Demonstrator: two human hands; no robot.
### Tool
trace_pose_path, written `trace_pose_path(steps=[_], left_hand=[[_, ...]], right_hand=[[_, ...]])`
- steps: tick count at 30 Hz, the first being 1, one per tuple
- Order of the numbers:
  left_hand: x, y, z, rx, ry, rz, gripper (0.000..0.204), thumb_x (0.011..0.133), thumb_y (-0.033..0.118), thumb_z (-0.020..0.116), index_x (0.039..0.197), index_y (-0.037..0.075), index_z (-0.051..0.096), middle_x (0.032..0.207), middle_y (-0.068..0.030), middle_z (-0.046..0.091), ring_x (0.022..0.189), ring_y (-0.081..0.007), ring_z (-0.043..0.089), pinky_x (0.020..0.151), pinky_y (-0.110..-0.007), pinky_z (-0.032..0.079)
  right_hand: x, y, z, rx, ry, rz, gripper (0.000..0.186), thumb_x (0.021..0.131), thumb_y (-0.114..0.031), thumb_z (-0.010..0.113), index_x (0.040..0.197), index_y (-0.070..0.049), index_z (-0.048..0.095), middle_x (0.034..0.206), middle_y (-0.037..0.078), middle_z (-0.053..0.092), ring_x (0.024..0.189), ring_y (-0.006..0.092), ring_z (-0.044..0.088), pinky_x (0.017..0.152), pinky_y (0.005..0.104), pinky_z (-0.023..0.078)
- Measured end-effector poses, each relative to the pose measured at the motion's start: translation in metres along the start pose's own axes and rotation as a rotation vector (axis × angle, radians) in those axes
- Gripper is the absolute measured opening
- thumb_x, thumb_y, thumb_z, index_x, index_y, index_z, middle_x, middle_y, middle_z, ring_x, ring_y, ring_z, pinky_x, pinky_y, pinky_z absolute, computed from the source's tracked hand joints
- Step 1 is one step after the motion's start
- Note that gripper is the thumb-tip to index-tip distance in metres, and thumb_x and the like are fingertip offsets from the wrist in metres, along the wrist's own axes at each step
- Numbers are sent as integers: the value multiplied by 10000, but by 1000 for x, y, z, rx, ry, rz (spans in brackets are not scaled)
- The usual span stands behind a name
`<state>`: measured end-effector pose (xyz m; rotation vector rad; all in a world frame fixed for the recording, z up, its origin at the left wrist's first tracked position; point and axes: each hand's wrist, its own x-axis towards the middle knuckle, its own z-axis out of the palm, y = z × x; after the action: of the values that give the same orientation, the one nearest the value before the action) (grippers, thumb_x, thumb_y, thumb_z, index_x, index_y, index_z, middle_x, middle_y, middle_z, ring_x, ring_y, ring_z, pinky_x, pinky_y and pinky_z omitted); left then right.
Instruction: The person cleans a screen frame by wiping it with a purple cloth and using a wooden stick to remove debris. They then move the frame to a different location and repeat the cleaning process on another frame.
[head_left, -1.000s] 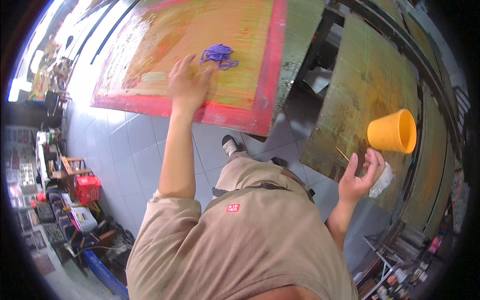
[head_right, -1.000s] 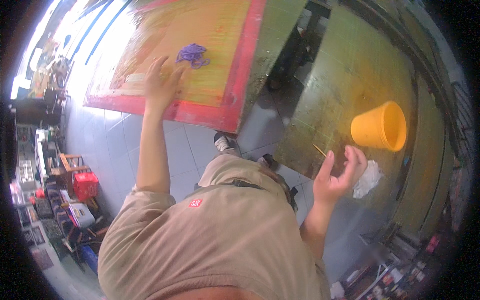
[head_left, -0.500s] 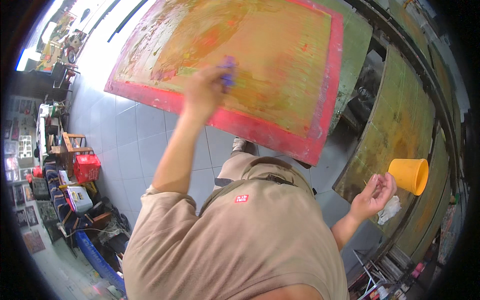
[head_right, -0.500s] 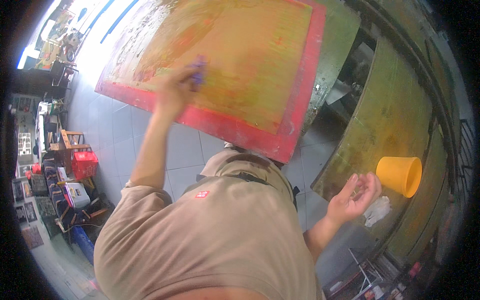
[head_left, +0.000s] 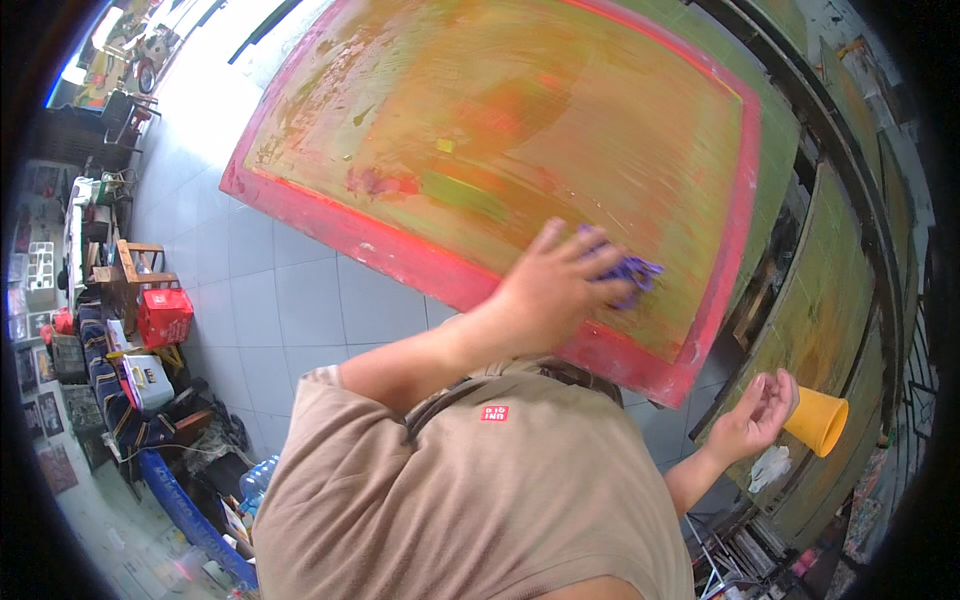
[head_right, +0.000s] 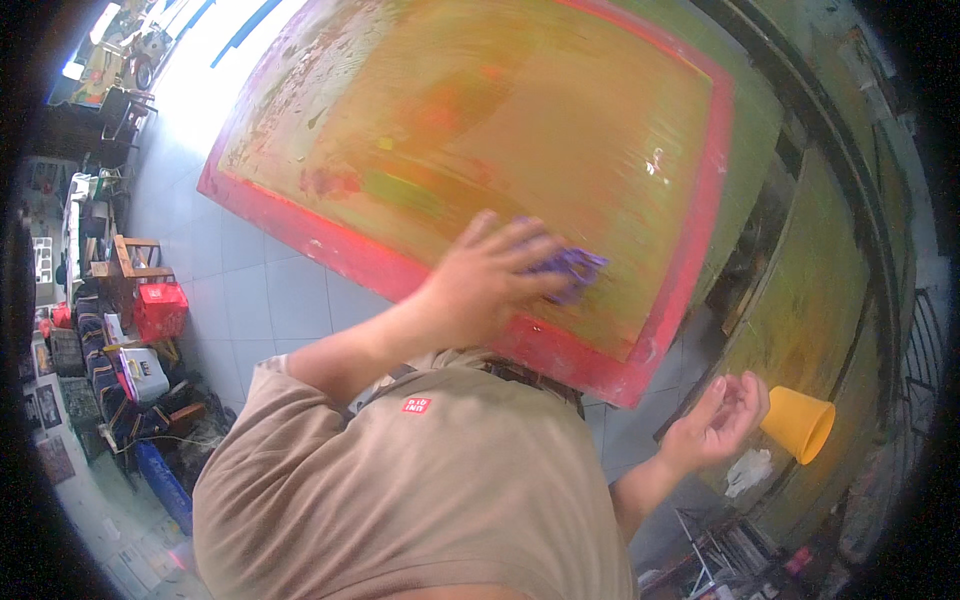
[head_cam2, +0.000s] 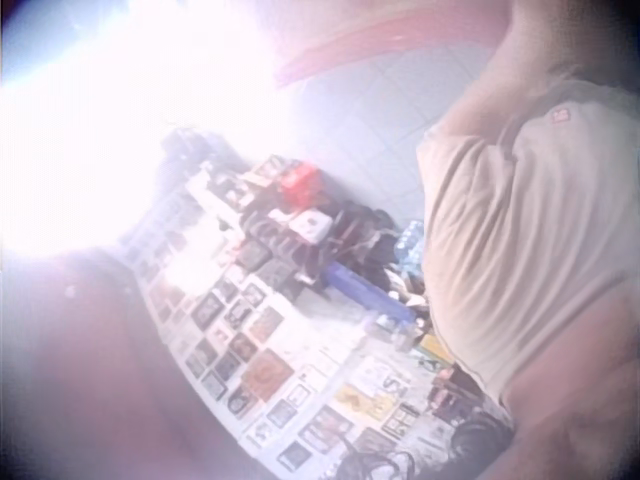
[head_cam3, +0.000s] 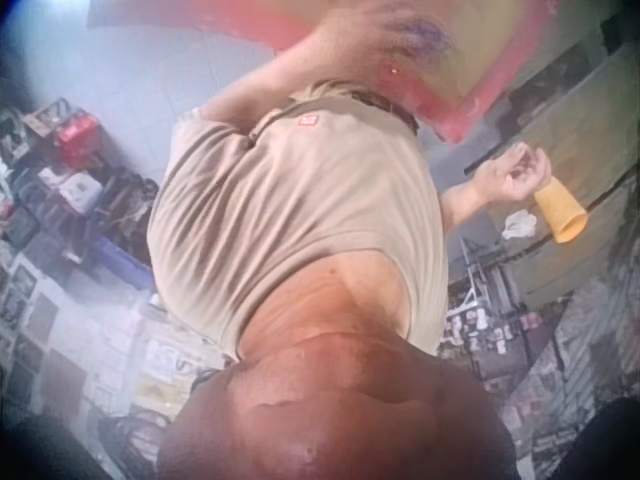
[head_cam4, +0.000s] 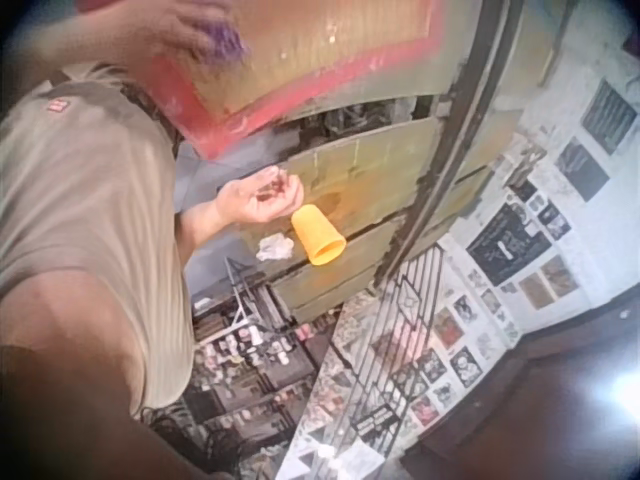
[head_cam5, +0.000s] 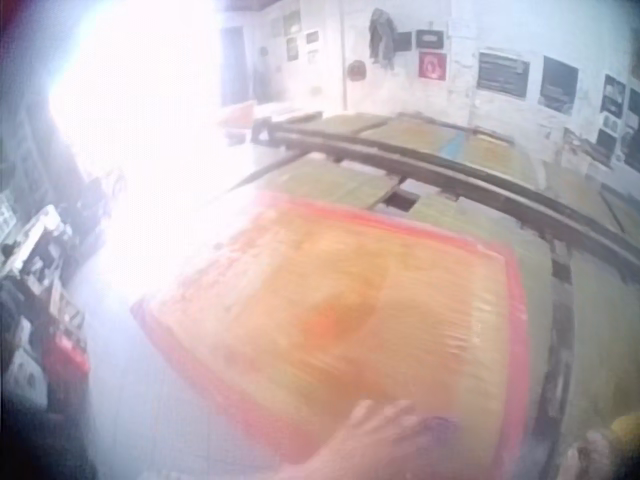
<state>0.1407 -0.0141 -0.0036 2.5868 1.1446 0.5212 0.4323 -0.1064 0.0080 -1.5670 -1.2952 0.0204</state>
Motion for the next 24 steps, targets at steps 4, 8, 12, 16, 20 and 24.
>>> trace_pose_path(steps=[4,8,12,16,20,24], left_hand=[[-39,-75,-52,184,26,-322,437,762,98,618,1180,214,567,1311,-79,485,1264,-292,411,1040,-515,276],[-93,-162,-101,-5,284,-721,380,825,108,579,1203,142,561,1253,-118,535,1211,-288,469,1017,-451,323],[-103,-189,-106,502,199,-937,551,887,331,544,1371,119,389,1423,-186,343,1327,-364,302,1044,-583,225],[-55,-144,-72,388,36,-561,802,862,540,511,1438,55,234,1482,-252,177,1374,-449,122,1050,-644,132],[-43,-76,-61,-56,-304,-114,922,785,626,547,1424,27,261,1491,-223,186,1396,-390,117,1073,-607,105],[-31,-57,-63,-43,-533,200,950,777,701,463,1410,14,288,1475,-224,232,1385,-392,162,1073,-594,131]], right_hand=[[0,-6,24,26,-6,50,241,899,-12,554,1133,40,527,1062,67,517,895,134,519,791,253,442],[0,-22,58,149,-89,47,233,892,11,551,1121,48,527,1094,78,512,880,136,514,774,261,442],[-2,-49,89,146,-208,20,260,857,54,557,1116,33,534,1123,104,495,875,154,511,785,272,445],[-12,-49,96,140,-170,88,263,843,65,558,1103,30,540,1128,102,496,875,153,516,793,271,447],[-15,-53,99,101,-112,133,248,807,45,592,1051,9,565,1102,92,509,847,141,521,756,256,442],[-15,-50,93,136,-13,140,226,807,56,594,1026,5,569,1060,83,515,812,118,516,727,239,431]])
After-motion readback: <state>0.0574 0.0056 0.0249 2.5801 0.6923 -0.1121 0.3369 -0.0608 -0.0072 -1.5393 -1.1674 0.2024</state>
